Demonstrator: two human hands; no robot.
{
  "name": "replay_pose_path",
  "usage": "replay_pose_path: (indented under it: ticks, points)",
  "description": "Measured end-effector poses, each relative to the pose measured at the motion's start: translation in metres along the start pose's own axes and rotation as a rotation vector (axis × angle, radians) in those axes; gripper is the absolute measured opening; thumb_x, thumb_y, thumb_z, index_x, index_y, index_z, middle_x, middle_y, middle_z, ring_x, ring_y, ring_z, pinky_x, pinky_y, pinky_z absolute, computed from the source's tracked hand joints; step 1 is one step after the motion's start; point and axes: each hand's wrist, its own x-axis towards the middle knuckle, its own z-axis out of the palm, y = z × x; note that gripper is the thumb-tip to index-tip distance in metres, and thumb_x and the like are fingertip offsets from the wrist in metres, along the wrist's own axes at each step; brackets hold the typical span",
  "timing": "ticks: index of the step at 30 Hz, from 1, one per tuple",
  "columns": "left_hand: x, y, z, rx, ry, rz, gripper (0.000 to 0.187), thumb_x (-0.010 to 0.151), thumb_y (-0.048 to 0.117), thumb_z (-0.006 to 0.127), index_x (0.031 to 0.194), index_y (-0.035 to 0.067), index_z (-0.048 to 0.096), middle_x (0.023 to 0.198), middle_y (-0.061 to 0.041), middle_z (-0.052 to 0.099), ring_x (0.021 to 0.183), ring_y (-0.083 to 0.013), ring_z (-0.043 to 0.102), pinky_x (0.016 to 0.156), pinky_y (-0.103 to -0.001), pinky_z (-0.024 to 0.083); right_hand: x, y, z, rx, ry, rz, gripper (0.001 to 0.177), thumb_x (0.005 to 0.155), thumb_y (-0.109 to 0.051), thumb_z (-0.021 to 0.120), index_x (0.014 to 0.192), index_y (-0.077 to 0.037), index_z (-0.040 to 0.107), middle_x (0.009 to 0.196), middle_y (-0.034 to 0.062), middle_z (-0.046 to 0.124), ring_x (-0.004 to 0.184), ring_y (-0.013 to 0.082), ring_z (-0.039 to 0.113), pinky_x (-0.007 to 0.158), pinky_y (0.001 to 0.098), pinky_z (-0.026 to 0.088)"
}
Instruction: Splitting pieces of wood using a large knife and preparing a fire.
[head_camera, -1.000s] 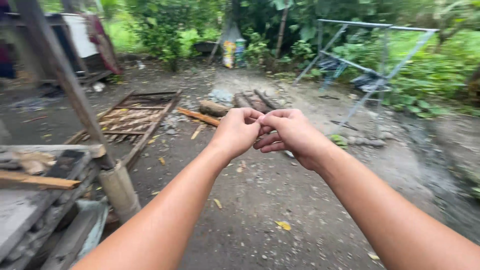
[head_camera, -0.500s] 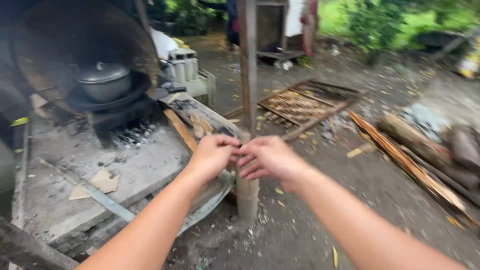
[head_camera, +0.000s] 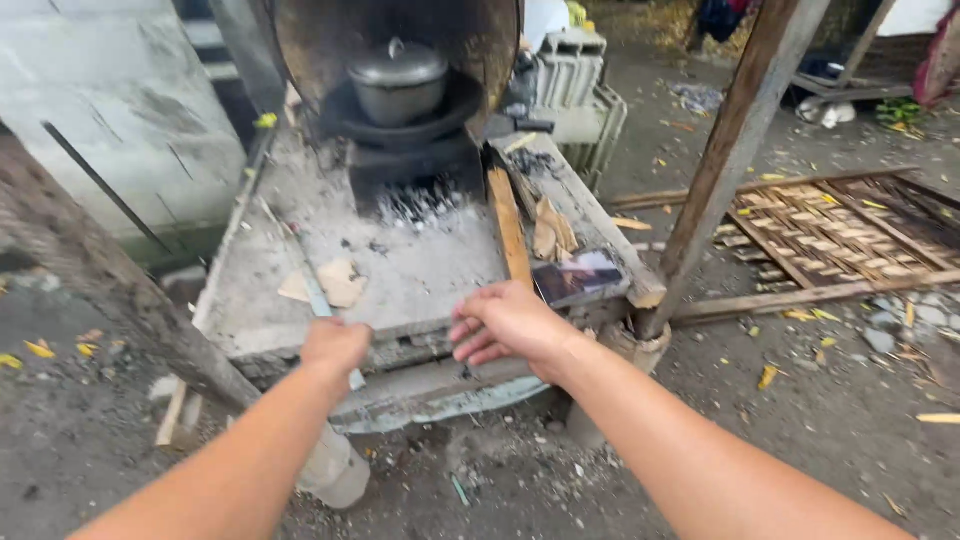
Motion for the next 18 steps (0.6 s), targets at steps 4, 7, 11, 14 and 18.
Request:
replay_pose_path:
  ticks: [4,7,11,14,18]
  points:
    - [0.036,-0.032,0.024,-0.151,-0.107,-0.187,0.046,0.082,0.022,0.067,0.123,0.002,0.067,0.115,-0.018,0.073,0.105,-0.0306,0.071,0.091,-0.043,0.053,0.006,-0.002,0.006,-0.031,0.047,0.097,0.027,0.098,-0.021,0.054,0.110,0.000,0.065,0.096,0.0132,0.073,0.074,0.0222,0.076,0.064,0.0319,0.060]
    - [0.061,-0.060,0.037,-0.262,-0.185,-0.380,0.041,0.088,0.026,0.065,0.124,0.008,0.063,0.118,-0.013,0.071,0.104,-0.0280,0.069,0.090,-0.047,0.053,0.021,0.010,0.002,-0.026,-0.016,0.031,0.026,0.098,-0.020,0.057,0.110,0.002,0.065,0.094,0.0131,0.072,0.073,0.0213,0.074,0.062,0.0307,0.060]
    - [0.102,-0.092,0.051,-0.432,-0.239,-0.621,0.034,0.095,0.030,0.061,0.125,0.014,0.059,0.122,-0.006,0.067,0.103,-0.0246,0.067,0.089,-0.051,0.052,0.027,0.012,-0.005,-0.001,0.018,0.093,0.026,0.098,-0.021,0.057,0.110,0.001,0.065,0.094,0.0119,0.072,0.074,0.0208,0.075,0.063,0.0311,0.061]
    - [0.068,-0.059,0.040,-0.570,-0.163,-0.598,0.021,0.099,0.023,0.057,0.116,0.011,0.058,0.108,-0.007,0.061,0.089,-0.0226,0.060,0.079,-0.048,0.054,0.039,0.013,-0.008,0.008,-0.011,0.085,0.024,0.097,-0.019,0.057,0.110,0.000,0.066,0.094,0.0118,0.073,0.075,0.0208,0.075,0.063,0.0316,0.061]
    - [-0.016,-0.011,0.017,-0.753,-0.095,-0.350,0.021,0.103,0.021,0.050,0.090,0.006,0.054,0.075,-0.007,0.050,0.063,-0.0182,0.048,0.055,-0.036,0.043,0.053,0.003,-0.006,-0.016,-0.067,0.061,0.025,0.097,-0.020,0.056,0.109,0.000,0.066,0.094,0.0119,0.073,0.073,0.0216,0.076,0.062,0.0317,0.061]
